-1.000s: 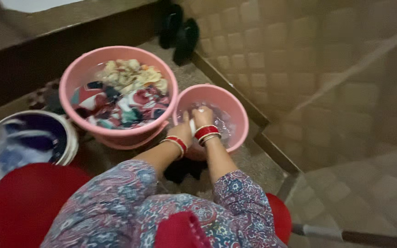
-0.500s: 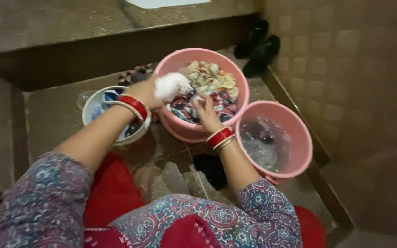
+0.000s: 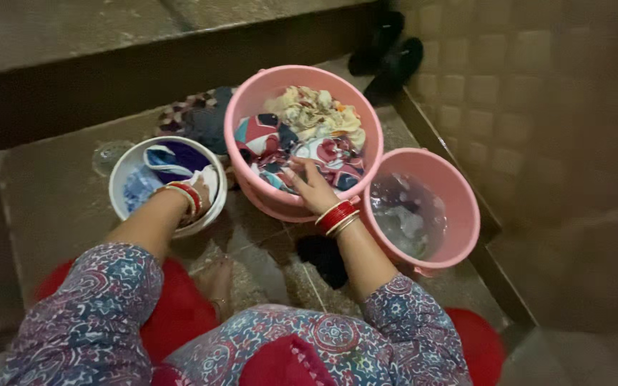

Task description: The person hand-washes clothes by repeatedly dipping garments into a small pink bucket of soapy water, wringing them, and placing them into a white bucket. The person also pours water from the small bucket into a larger pink basin containing more clothes.

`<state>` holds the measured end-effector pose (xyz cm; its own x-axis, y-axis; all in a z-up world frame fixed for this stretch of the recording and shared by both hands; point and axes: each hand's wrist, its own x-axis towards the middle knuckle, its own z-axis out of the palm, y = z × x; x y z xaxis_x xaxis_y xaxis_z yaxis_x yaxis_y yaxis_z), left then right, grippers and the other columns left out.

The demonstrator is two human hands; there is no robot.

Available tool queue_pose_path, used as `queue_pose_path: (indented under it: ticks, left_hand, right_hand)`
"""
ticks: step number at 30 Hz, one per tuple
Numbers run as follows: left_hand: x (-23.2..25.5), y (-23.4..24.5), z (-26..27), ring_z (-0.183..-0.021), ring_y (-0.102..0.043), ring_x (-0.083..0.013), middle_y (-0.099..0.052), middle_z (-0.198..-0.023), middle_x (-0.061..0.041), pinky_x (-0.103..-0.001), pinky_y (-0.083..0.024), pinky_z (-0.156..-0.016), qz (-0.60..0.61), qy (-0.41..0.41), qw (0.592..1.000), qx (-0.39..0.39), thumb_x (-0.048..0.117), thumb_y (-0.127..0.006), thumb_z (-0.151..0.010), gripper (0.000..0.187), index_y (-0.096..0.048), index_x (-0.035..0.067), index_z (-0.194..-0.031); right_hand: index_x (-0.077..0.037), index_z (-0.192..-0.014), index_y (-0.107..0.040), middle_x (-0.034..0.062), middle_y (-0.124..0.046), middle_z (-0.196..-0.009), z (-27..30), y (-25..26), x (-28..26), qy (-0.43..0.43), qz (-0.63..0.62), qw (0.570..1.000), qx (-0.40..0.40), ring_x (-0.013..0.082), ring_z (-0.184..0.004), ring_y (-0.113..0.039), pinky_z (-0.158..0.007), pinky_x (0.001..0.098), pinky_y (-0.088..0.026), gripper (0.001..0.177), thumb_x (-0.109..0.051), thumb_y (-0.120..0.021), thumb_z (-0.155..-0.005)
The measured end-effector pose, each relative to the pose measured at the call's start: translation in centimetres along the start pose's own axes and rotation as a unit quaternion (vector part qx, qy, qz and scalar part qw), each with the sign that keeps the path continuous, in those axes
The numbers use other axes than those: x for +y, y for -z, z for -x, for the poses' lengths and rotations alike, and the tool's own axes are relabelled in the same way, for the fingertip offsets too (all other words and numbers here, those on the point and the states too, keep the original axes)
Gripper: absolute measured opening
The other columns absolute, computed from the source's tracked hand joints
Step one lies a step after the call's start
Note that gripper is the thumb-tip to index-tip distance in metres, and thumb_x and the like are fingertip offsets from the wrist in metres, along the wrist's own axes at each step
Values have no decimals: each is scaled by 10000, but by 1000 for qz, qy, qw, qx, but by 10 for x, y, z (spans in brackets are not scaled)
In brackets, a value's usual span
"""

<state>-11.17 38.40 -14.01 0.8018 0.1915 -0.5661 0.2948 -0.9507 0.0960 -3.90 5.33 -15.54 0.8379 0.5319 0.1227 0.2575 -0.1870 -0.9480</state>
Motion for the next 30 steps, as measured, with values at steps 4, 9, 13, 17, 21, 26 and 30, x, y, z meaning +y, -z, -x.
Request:
queue_pose_path:
  ticks: [4,9,13,17,21,26,30]
  left_hand:
    - [33,21,11,-1146,-678,-395,-674,-1270,-221,-522,-527,-963,-55,-27,998,2,397,-685,-849,516,-632,80,-1252]
    - [98,64,33,-1113,-715,-378,-729,-1223,-190,-539,-543,-941,-103,-57,989,87,335,-586,-961,337,-735,121,-1174]
    - [175,84,53,-981,-751,-387,-774,-1064,-209,-540,-567,-848,-40,-178,950,253,245,-581,-968,260,-789,91,-995]
    - [268,45,55,-1188,-609,-390,-666,-1236,-224,-546,-477,-1003,-30,-471,824,313,272,-660,-839,273,-745,64,-994]
    - [361,-13,33,-1417,-385,-402,-467,-1462,-235,-623,-199,-1159,-119,-568,765,280,468,-615,-836,526,-705,64,-1161]
    - [417,-67,14,-1360,-512,-359,-609,-1422,-183,-548,-230,-1218,-240,-468,848,72,519,-321,-1069,623,-677,72,-1318]
    - [414,-68,2,-1290,-512,-377,-620,-1346,-158,-578,-187,-1168,-237,-475,841,106,503,-354,-989,601,-740,79,-1170]
  right_hand:
    - [30,-1361,-552,148,-643,-1328,1,22,-4,-22,-54,998,13,223,-1261,-589,-1096,349,-459,441,-272,-623,-1048]
    - [-7,-1220,-640,108,-711,-1108,0,123,6,-62,-160,974,151,189,-952,-681,-819,345,-576,288,-211,-644,-1016]
    - [-12,-1120,-637,139,-764,-1045,37,249,33,-37,-125,937,323,217,-859,-764,-750,351,-655,216,-205,-604,-1031]
    - [-64,-1109,-598,130,-760,-1010,102,336,93,-160,-171,855,463,204,-777,-719,-600,341,-578,178,-186,-566,-984]
    - [-14,-1228,-639,215,-712,-1088,127,360,171,-248,-15,851,462,316,-881,-703,-757,440,-576,333,-233,-641,-977]
    - [-58,-1388,-560,214,-591,-1384,137,345,237,-333,259,849,317,394,-1262,-529,-1057,487,-393,628,-361,-765,-878]
    - [-72,-1399,-596,168,-659,-1401,139,343,252,-402,55,860,310,343,-1348,-581,-1134,444,-405,653,-403,-702,-847]
